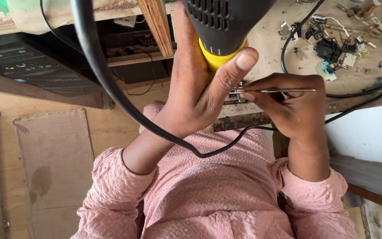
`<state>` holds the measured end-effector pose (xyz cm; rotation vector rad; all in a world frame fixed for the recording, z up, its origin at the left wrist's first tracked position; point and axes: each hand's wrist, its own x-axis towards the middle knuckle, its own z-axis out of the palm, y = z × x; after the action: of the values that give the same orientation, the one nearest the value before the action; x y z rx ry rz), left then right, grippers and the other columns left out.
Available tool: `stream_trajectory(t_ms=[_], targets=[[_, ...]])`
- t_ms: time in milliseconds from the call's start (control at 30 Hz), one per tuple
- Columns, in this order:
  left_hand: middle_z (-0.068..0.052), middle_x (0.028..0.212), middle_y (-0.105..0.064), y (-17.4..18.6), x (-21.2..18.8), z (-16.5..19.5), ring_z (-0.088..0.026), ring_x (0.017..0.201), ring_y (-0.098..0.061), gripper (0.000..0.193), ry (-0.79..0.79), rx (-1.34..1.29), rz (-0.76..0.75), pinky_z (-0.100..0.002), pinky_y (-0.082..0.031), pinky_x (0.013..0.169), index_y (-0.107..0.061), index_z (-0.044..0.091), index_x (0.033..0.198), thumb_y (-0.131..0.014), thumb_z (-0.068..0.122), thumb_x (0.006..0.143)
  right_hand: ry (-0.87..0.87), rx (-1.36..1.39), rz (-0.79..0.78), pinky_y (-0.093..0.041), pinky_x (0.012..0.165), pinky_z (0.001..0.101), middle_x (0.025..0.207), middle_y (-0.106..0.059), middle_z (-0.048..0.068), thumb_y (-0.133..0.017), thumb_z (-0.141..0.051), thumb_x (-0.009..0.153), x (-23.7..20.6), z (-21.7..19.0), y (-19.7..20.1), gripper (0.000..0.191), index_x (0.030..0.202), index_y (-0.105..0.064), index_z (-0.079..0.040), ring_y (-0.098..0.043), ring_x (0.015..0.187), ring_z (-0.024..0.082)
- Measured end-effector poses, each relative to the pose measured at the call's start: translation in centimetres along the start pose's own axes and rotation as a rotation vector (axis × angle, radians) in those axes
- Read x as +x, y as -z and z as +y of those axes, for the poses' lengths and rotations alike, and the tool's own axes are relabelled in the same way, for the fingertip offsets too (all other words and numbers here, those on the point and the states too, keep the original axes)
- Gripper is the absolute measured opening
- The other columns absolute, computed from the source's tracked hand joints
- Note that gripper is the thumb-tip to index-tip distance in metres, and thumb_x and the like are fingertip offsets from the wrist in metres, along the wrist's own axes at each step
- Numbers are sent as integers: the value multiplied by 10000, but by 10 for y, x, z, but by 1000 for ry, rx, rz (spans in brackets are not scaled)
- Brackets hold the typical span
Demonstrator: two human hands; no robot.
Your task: The person uses a heat gun and tweezers to remove a small component from a circuit board. They then flip the board and inspect it with a multimeter probe.
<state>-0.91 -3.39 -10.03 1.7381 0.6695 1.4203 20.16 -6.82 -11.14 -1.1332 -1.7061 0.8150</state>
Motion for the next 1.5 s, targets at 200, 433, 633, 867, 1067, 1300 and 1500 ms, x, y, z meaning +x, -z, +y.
stream_trajectory(t_ms=[200,433,633,867,1067,1300,1500], targets=[[-30,1289,-482,0,1,2,-123,1123,-569,571,-70,35,3,-230,-489,1011,-227,86,1545,-624,271,1178,-22,-55,15,-452,585,196,788,-743,78,-809,-16,925,1,1,-1,74,971,-773,28,-621,654,81],[-36,1297,-518,2,4,7,-103,1117,-598,622,3,44,-12,-215,-504,999,-220,69,1556,-641,300,1160,42,16,-12,-501,629,174,896,-757,64,-792,-17,994,1,2,0,58,1029,-765,20,-662,717,51],[-44,1299,-513,4,4,9,-119,1117,-592,622,-3,50,-15,-229,-500,1011,-215,63,1535,-643,290,1145,29,30,-15,-535,657,175,905,-762,64,-789,-8,984,2,-1,1,49,1021,-763,10,-696,748,49],[-44,1310,-486,4,2,9,-120,1170,-573,592,-54,45,-32,-231,-487,1039,-225,79,1526,-687,278,1213,29,18,-48,-545,655,188,911,-771,78,-776,14,965,2,-4,2,41,1003,-763,11,-713,757,69],[-30,1259,-495,4,-1,14,-107,1113,-560,547,-2,-14,-34,-229,-482,1006,-288,62,1501,-684,270,1185,-38,30,-45,-516,652,207,882,-771,81,-775,13,934,-1,-5,2,68,1002,-768,19,-685,719,70],[-20,1192,-477,3,0,13,-93,1039,-547,520,10,-20,-21,-218,-484,951,-319,67,1478,-708,266,1196,-19,25,-52,-479,616,191,852,-757,62,-787,-23,956,-1,-5,5,57,995,-767,13,-648,709,55],[-16,1205,-479,0,3,12,-87,1056,-546,536,-3,-34,-31,-211,-480,967,-292,70,1488,-702,265,1202,14,0,-42,-483,597,173,816,-750,58,-806,-43,958,-2,-1,9,73,987,-767,12,-658,686,46]])
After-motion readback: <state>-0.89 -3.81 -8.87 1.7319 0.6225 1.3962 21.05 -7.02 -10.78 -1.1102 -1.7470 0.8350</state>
